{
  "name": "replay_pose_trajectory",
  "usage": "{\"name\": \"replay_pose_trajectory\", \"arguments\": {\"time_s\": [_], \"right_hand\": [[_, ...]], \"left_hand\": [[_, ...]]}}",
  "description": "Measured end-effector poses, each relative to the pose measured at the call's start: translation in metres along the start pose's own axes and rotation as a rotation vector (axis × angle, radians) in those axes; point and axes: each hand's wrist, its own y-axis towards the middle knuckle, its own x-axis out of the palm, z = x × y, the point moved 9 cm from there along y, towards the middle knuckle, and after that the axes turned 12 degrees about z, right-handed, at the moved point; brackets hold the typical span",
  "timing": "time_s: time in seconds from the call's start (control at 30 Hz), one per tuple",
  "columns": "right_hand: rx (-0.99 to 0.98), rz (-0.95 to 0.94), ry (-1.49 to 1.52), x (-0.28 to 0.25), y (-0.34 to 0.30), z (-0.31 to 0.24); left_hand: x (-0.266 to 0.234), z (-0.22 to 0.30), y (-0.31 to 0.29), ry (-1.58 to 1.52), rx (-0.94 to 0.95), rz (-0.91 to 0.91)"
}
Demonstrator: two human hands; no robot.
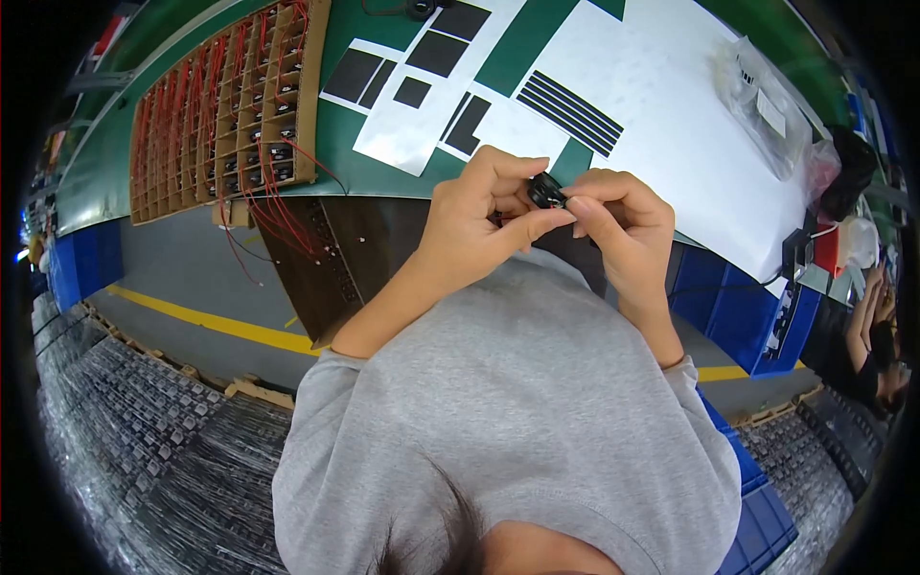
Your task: Assemble small electronic components with wires onto adhesive strips at a factory workbench.
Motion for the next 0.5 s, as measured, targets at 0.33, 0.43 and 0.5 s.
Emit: {"name": "replay_pose_trajectory", "arguments": {"time_s": [0.33,0.43,0.5], "right_hand": [[-0.038,-0.010,-0.086,-0.0059,0.0051,0.0066],[-0.041,-0.004,-0.112,-0.0076,0.0072,0.0056],[-0.047,-0.029,-0.206,-0.0059,0.0087,0.0056]], "left_hand": [[0.0043,0.0116,-0.0004,0.250,0.159,-0.028],[0.0056,0.0115,0.0013,0.255,0.162,-0.034],[0.0050,0.0105,0.0035,0.254,0.163,-0.039]]}}
